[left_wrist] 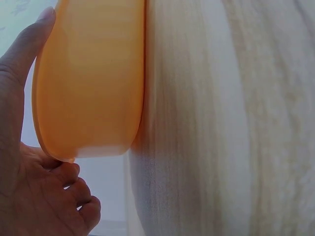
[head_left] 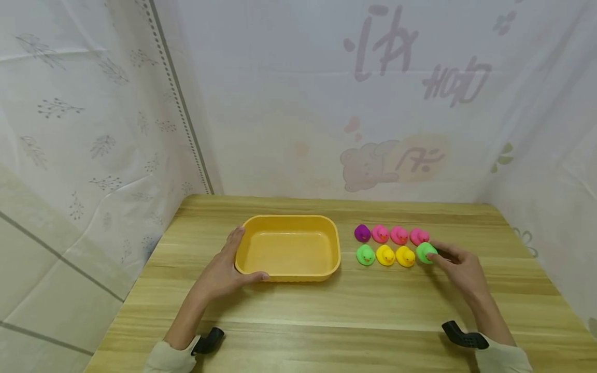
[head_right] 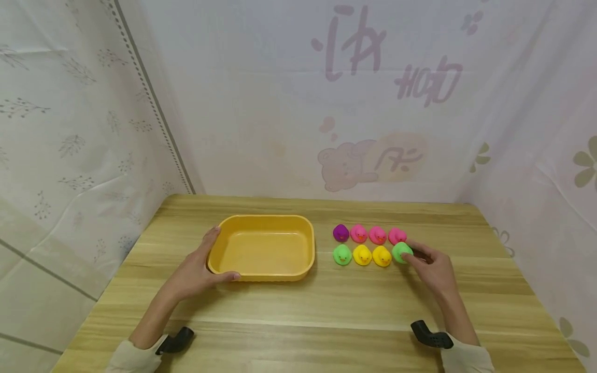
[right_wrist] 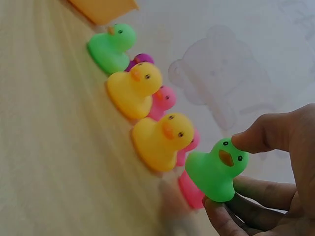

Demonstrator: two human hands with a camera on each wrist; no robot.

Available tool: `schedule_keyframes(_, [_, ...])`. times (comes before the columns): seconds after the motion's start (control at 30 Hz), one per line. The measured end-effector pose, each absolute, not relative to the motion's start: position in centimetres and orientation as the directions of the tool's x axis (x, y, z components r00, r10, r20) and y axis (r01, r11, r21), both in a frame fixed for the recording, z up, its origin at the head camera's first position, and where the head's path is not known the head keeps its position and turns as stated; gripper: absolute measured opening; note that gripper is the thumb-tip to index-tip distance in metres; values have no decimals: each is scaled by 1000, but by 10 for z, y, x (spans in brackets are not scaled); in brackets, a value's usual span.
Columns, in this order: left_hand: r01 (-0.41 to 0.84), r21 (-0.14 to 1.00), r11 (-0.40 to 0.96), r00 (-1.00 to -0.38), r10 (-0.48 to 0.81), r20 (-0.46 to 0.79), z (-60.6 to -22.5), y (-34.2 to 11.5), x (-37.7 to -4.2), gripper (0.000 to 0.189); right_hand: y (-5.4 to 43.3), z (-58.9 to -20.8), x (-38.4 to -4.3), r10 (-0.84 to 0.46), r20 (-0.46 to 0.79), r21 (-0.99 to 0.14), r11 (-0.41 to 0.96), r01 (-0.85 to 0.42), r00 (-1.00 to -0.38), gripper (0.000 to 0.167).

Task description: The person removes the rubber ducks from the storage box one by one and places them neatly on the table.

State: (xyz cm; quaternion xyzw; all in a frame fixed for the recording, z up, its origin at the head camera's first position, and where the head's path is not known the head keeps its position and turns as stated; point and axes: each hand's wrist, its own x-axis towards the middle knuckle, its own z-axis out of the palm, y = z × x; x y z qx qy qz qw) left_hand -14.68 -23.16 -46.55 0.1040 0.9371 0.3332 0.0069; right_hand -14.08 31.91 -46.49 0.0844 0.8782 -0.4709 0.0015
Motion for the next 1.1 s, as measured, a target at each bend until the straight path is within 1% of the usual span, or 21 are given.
schedule_keyframes(0.13, [185, 627, 757, -979, 197, 50, -465, -232, -147, 136, 319, -473, -142, 156, -116, -800, 571, 186, -981, 67])
schedule_keyframes(0.5, [188, 627, 756, -978, 202, 50, -466, -232, -146, 135, 319, -480, -142, 164, -129, -749, 631, 204, -978, 65])
schedule_keyframes(0.77, [170, 627, 761, -981, 190, 35, -465, -234, -147, 135, 320, -483, -146, 126, -111, -734, 659, 167, -986, 63])
schedule_keyframes(0.97, [189, 635, 749, -978, 204, 51, -465, -235, -149, 135, 323, -482, -146, 91, -138, -726, 668, 163, -986, 71])
schedule_keyframes(1.1, [191, 653, 733, -977, 208, 53, -465, -237, -150, 133, 326, -478, -143, 58, -126, -715, 687, 131, -990, 74])
